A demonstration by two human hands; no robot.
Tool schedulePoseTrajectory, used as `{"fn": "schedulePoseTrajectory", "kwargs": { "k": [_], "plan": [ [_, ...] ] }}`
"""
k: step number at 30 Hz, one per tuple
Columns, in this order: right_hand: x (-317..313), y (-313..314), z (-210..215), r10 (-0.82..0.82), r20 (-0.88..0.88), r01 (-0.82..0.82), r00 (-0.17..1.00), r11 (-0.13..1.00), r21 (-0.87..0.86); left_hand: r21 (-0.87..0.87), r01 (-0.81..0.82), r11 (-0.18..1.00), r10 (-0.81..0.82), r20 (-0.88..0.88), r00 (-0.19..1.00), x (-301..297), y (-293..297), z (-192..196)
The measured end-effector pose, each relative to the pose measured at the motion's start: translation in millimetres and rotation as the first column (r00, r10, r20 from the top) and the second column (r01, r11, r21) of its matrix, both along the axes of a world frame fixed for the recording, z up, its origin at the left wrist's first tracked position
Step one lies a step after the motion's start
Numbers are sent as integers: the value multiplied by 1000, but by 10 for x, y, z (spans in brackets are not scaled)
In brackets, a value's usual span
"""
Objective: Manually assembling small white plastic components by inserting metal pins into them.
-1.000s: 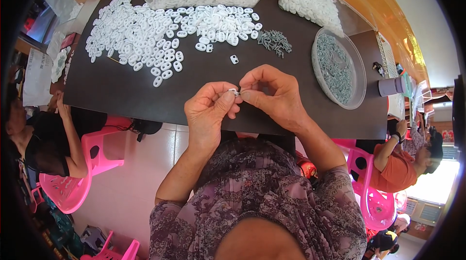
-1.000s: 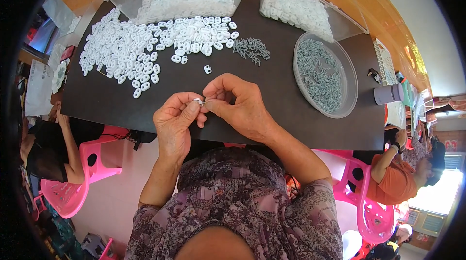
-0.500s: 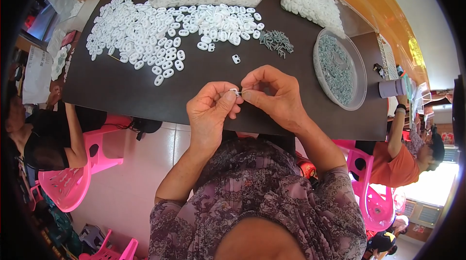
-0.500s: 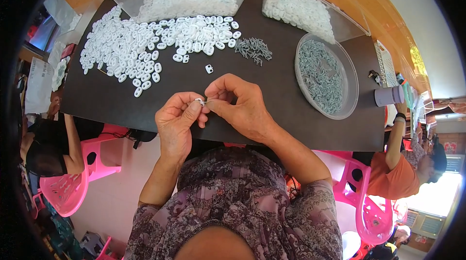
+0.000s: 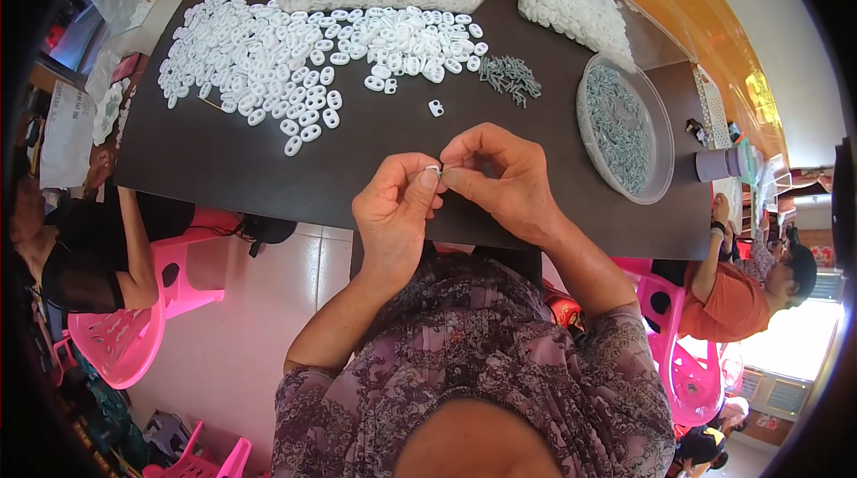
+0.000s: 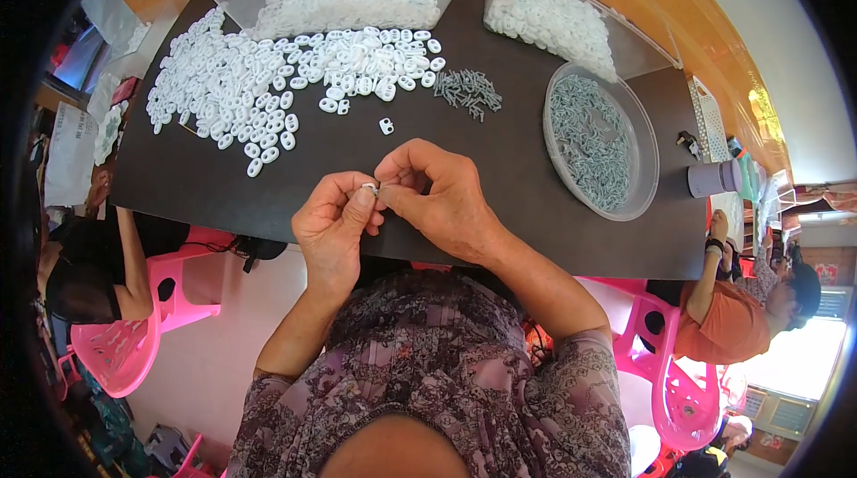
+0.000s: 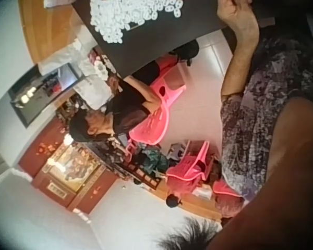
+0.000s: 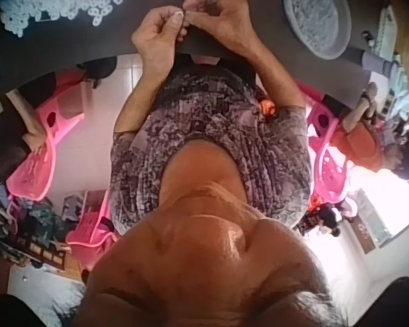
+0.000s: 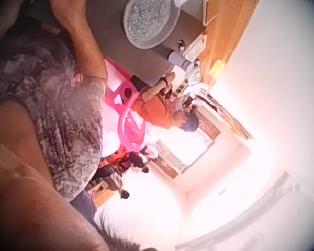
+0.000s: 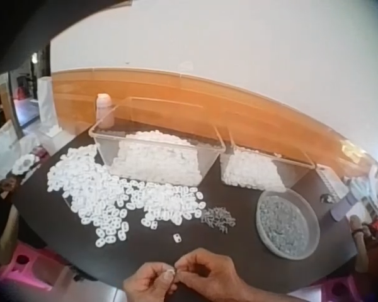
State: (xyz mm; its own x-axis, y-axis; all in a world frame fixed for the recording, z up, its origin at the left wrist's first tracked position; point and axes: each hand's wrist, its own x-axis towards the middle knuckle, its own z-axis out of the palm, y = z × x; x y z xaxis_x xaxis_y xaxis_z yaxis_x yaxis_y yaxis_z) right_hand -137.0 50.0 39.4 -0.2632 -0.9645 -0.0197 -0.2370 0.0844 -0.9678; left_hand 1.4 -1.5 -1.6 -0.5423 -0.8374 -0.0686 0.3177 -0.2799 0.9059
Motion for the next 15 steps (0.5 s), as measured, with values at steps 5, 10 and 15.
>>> {"fn": "schedulePoseTrajectory", "kwargs": {
  "k": [5, 10, 15],
  "plan": [
    [13, -8, -24, -15, 69, 14, 997, 1000, 14, -199, -74, 977, 86, 56, 995, -36, 23, -36],
    [4, -27, -50, -20, 110, 24, 994, 999, -38, -40, -55, 998, 56, 15, 998, -12, -23, 11],
    [17, -35, -46, -20, 92, 26, 996, 998, -61, 34, -42, 999, 43, -57, 997, -2, -55, 5]
  ]
}}
